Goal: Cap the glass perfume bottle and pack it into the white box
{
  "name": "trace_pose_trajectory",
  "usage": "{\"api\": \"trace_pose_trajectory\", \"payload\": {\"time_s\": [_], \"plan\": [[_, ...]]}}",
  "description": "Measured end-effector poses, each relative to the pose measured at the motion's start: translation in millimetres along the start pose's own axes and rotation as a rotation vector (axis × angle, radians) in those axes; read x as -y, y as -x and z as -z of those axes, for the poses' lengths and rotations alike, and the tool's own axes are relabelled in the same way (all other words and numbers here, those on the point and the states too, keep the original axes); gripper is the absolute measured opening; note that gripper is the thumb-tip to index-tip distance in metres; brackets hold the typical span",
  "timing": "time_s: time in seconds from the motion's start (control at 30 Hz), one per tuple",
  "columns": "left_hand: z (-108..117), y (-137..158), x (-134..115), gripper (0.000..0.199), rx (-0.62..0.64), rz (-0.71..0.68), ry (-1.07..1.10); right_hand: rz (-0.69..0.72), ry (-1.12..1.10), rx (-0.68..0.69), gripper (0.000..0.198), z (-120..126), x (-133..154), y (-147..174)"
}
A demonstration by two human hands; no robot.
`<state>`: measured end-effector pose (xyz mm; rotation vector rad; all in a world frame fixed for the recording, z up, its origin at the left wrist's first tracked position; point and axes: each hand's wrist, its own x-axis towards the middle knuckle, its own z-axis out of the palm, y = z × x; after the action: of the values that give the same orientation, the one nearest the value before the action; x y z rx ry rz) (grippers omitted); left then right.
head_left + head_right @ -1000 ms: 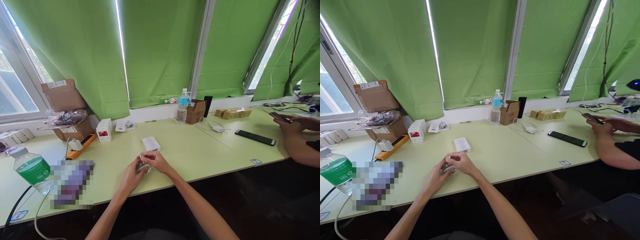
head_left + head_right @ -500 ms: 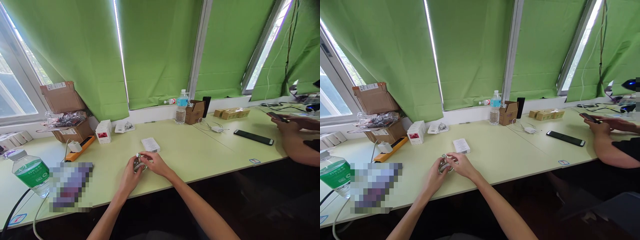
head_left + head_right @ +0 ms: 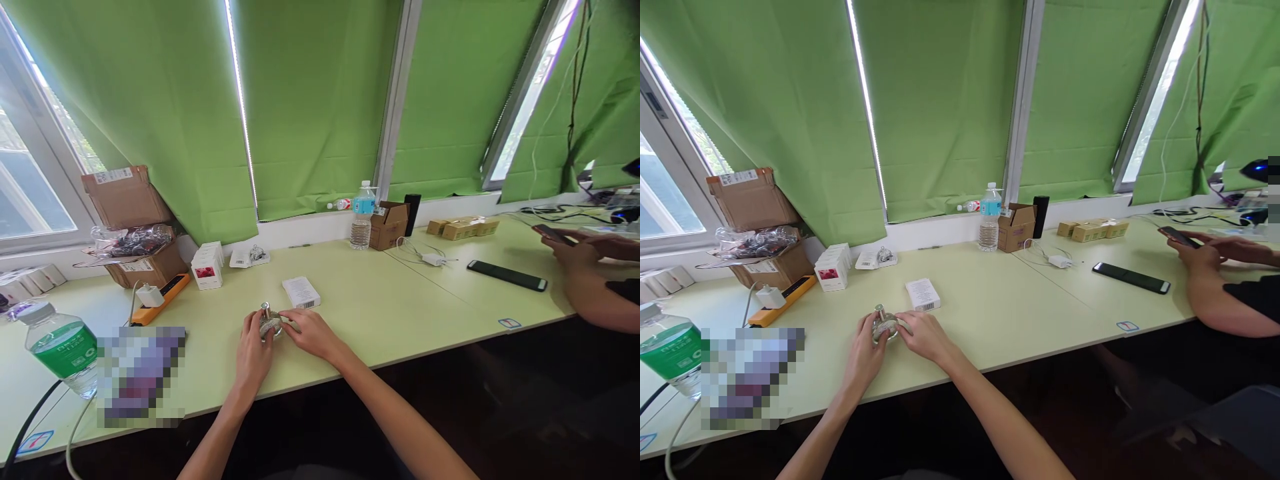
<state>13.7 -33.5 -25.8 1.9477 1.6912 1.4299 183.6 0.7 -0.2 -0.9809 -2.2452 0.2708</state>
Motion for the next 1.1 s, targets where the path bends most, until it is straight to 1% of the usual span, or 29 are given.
{"api": "trace_pose_trajectory", "payload": {"time_s": [0.1,0.27,0.43,0.67,0.8,0.93,1.1], "plan": [[2.2,-0.4,1.4,0.04,0.003,0.022,-0.133,0.011,0.063,0.009,0.033,-1.6,-1.0,0.7],[8.6,-4.7,2.6,0.041,0.074,0.039,-0.322,0.041,0.128,0.027,0.029,-1.7,0.1,1.5],[16.8,-21.1,13.1,0.042,0.15,0.03,-0.444,0.056,0.183,0.061,0.025,-3.0,2.9,1.4],[25.5,-72.8,50.4,0.045,0.22,0.005,-0.365,0.086,0.224,0.073,0.023,-6.3,3.2,1.9],[21.8,-94.8,68.6,0.045,0.21,0.005,-0.327,0.095,0.231,0.075,0.023,-7.9,2.7,1.9],[15.7,-97.3,78.6,0.048,0.173,0.008,-0.266,0.096,0.235,0.08,0.023,-8.8,2.4,2.3],[15.9,-88.4,80.3,0.054,0.153,-0.013,-0.195,0.102,0.222,0.078,0.023,-8.1,3.6,2.9]]}}
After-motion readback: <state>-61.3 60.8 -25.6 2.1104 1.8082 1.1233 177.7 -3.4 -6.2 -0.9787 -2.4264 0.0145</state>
